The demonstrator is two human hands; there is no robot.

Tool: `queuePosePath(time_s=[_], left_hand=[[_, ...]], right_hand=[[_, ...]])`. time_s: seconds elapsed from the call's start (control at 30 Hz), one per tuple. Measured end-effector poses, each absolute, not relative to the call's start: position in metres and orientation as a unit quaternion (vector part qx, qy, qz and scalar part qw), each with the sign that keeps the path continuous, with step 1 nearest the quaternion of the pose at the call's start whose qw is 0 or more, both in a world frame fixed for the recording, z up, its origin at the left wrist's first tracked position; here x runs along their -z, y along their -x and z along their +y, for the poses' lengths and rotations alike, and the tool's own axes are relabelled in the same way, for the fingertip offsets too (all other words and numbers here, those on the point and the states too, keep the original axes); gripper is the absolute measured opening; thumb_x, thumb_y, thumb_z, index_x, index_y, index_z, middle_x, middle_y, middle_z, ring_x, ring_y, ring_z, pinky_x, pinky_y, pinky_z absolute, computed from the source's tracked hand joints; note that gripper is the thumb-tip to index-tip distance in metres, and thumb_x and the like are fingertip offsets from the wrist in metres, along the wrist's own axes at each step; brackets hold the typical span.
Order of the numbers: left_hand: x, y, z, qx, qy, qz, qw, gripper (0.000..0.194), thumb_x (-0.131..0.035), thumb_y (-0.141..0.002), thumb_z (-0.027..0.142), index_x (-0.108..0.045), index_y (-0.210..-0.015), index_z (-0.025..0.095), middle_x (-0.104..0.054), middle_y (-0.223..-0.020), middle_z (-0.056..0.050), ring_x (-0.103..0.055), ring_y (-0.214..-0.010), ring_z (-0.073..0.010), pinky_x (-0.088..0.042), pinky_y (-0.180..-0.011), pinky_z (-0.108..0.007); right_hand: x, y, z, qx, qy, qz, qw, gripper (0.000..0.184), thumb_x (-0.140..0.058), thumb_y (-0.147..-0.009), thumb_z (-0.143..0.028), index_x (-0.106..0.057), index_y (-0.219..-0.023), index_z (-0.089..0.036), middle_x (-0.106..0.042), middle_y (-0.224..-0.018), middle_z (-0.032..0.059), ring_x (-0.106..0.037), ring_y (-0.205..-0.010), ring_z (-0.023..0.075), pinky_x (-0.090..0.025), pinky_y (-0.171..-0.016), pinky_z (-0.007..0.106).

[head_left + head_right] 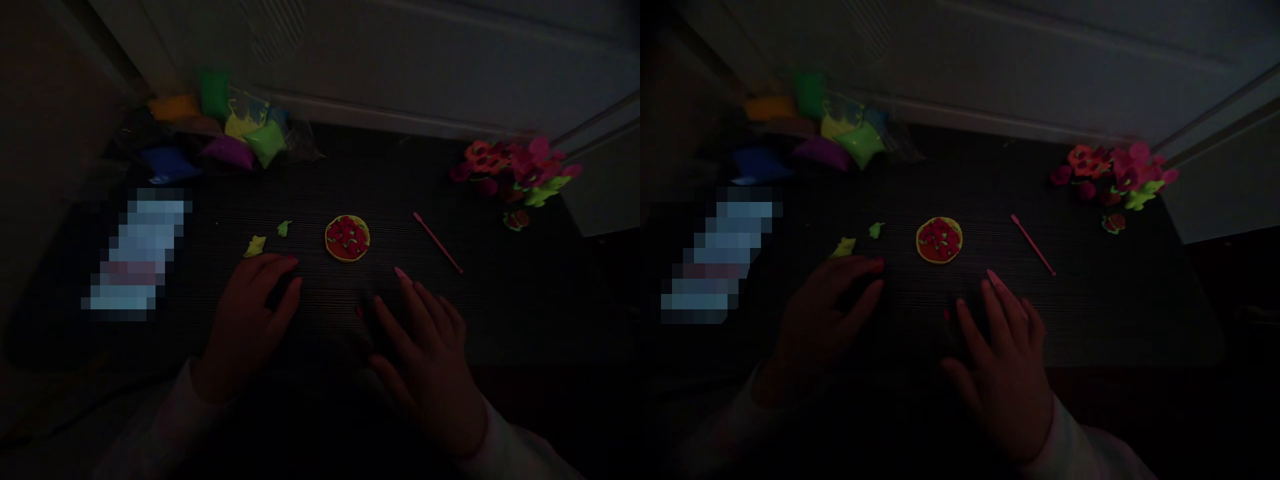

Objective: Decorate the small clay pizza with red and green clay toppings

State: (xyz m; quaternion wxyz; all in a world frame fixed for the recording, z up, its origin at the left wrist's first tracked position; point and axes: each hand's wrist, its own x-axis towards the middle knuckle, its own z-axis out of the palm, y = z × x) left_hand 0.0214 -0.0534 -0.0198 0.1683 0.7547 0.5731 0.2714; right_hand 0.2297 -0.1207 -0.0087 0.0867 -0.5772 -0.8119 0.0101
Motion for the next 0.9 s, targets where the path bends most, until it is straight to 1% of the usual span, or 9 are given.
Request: queuePosePath(time_s=[0.13,0.23,0.37,0.53,0.63,0.77,0.9], left_hand=[[0.021,-0.022,-0.053,-0.270,-0.754,0.576,0.167,0.022,-0.049,-0.080,0.026,-0.055,-0.099,0.018,-0.058,-0.099,-0.006,-0.053,-0.094,-0.0185,-0.044,-0.084,-0.036],[0.021,-0.022,-0.053,-0.276,-0.755,0.572,0.161,0.021,-0.049,-0.080,0.026,-0.055,-0.099,0.018,-0.058,-0.099,-0.005,-0.053,-0.093,-0.0182,-0.044,-0.084,-0.036],[0.021,-0.021,-0.054,-0.269,-0.756,0.573,0.164,0.022,-0.048,-0.080,0.026,-0.055,-0.099,0.018,-0.058,-0.099,-0.005,-0.053,-0.094,-0.0180,-0.044,-0.085,-0.036],[0.021,-0.021,-0.053,-0.266,-0.756,0.575,0.166,0.022,-0.047,-0.080,0.027,-0.055,-0.099,0.019,-0.058,-0.099,-0.005,-0.053,-0.094,-0.0189,-0.044,-0.084,-0.037],[0.021,-0.022,-0.053,-0.268,-0.758,0.572,0.163,0.022,-0.048,-0.080,0.027,-0.055,-0.099,0.018,-0.058,-0.098,-0.005,-0.053,-0.094,-0.0186,-0.044,-0.084,-0.036],[0.021,-0.022,-0.053,-0.273,-0.757,0.571,0.159,0.022,-0.048,-0.080,0.027,-0.055,-0.099,0.018,-0.057,-0.099,-0.005,-0.053,-0.094,-0.0181,-0.043,-0.085,-0.035],[0.021,-0.022,-0.053,-0.266,-0.753,0.578,0.167,0.023,-0.049,-0.080,0.027,-0.055,-0.099,0.018,-0.057,-0.100,-0.005,-0.053,-0.094,-0.0182,-0.044,-0.084,-0.035]], right_hand=[[0.012,-0.222,-0.124,-0.027,0.580,-0.811,0.073,0.049,-0.045,-0.076,-0.053,-0.049,-0.118,-0.027,-0.034,-0.134,0.0162,-0.030,-0.122,0.0305,-0.023,-0.094,0.052],[0.012,-0.223,-0.123,-0.026,0.611,-0.788,0.065,0.047,-0.045,-0.077,-0.051,-0.049,-0.118,-0.029,-0.030,-0.136,0.0150,-0.026,-0.124,0.0301,-0.021,-0.095,0.051],[0.011,-0.227,-0.122,-0.033,0.582,-0.810,0.060,0.048,-0.045,-0.074,-0.055,-0.050,-0.116,-0.031,-0.035,-0.134,0.0130,-0.029,-0.123,0.0293,-0.020,-0.096,0.051],[0.011,-0.228,-0.118,-0.014,0.603,-0.796,0.056,0.047,-0.045,-0.076,-0.053,-0.051,-0.116,-0.030,-0.031,-0.136,0.0134,-0.025,-0.125,0.0301,-0.020,-0.096,0.051],[0.012,-0.229,-0.116,-0.031,0.572,-0.818,0.049,0.049,-0.045,-0.075,-0.056,-0.049,-0.118,-0.032,-0.033,-0.135,0.0117,-0.027,-0.124,0.0295,-0.020,-0.096,0.051],[0.012,-0.231,-0.115,-0.019,0.595,-0.801,0.053,0.049,-0.047,-0.075,-0.054,-0.050,-0.117,-0.030,-0.030,-0.137,0.0120,-0.026,-0.124,0.0311,-0.020,-0.096,0.051],[0.011,-0.232,-0.114,-0.029,0.575,-0.816,0.056,0.049,-0.049,-0.073,-0.054,-0.049,-0.118,-0.032,-0.030,-0.137,0.0096,-0.028,-0.123,0.0307,-0.020,-0.096,0.051]])
